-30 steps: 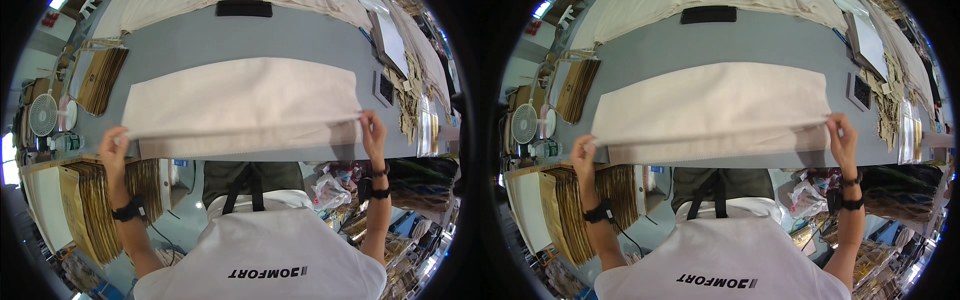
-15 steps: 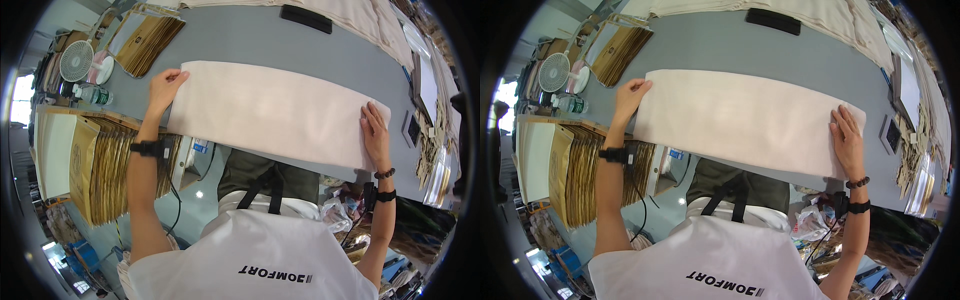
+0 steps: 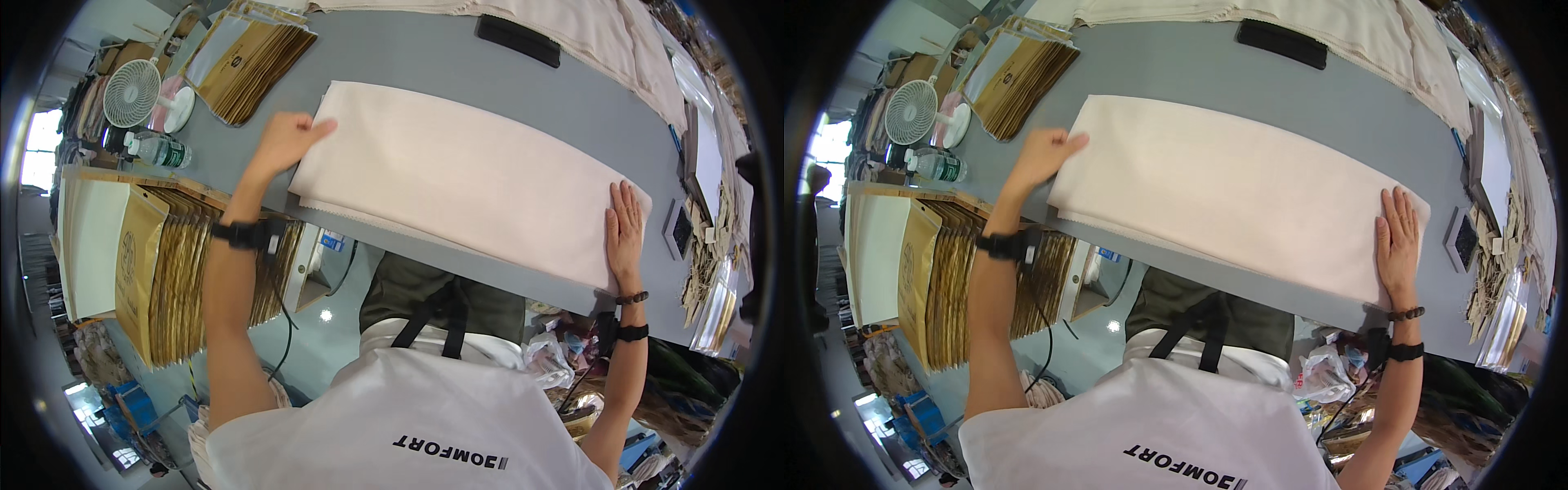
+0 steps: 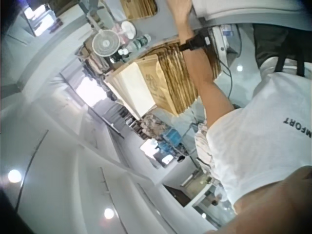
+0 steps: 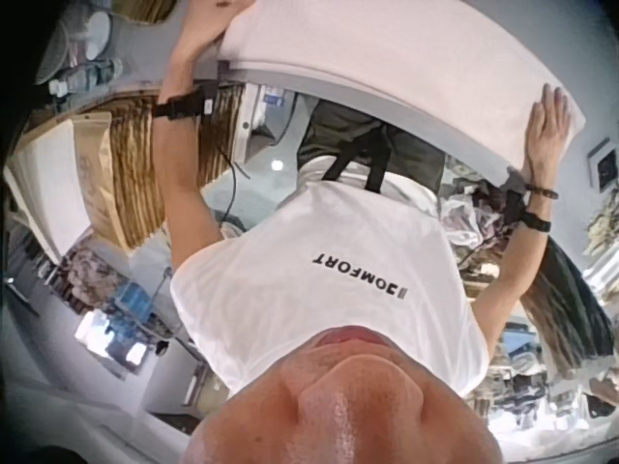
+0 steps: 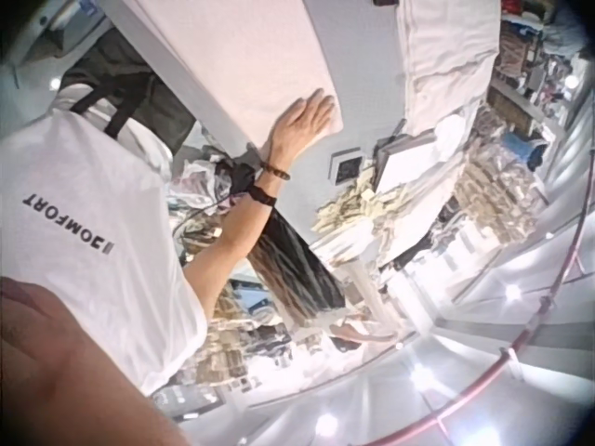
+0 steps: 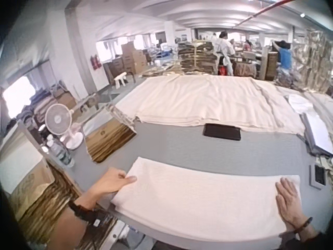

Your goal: The person folds a light-colored garment on a table, attaches a tag, and places it into a gold mailing bag. This sequence is repeated multiple times with identical garments and packaging materials.

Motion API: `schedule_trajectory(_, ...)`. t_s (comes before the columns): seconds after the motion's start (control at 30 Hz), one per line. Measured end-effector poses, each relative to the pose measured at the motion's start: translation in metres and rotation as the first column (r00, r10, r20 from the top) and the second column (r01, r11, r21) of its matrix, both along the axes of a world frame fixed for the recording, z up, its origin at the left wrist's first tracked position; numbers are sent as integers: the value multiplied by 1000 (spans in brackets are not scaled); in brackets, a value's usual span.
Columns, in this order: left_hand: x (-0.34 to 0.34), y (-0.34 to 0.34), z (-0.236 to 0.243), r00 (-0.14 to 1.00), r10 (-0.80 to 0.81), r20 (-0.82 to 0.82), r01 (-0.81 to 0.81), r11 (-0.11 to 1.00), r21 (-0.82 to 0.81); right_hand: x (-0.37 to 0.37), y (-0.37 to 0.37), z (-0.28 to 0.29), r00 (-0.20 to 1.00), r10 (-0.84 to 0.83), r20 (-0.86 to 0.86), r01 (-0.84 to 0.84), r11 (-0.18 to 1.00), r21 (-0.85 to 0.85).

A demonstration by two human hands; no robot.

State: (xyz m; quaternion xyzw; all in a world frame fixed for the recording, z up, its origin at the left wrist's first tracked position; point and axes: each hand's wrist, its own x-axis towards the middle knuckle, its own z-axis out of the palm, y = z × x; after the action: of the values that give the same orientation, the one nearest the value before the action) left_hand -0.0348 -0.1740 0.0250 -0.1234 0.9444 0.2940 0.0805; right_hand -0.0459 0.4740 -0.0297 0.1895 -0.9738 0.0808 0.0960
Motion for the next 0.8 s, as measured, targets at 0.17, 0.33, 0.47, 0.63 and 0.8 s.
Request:
schedule_trajectory(0.17, 66, 29, -7, 992, 70, -107, 3, 826, 563, -14, 18, 7, 999, 48, 19, -48, 999, 3)
schedule_trajectory(0.33, 97, 55, -27, 957, 167, -238, -188, 980, -71, -17, 23, 23, 992, 18, 125, -4, 994, -108)
schedule_trajectory(0.47, 95, 54, -33, 924, 41, -379, -133, 967, -219, -34, 41, 40, 997, -27, -69, 14, 982, -189)
schedule_trajectory(0.63, 91, 45, -27, 967, 97, -237, -125, 987, -105, -113, 110, 62, 874, -417, -250, 338, 891, -303)
schedule_trajectory(0.8, 84, 52, -26, 965, 146, -219, -141, 989, 38, -178, 190, 57, 695, -678, -239, 619, 733, -282)
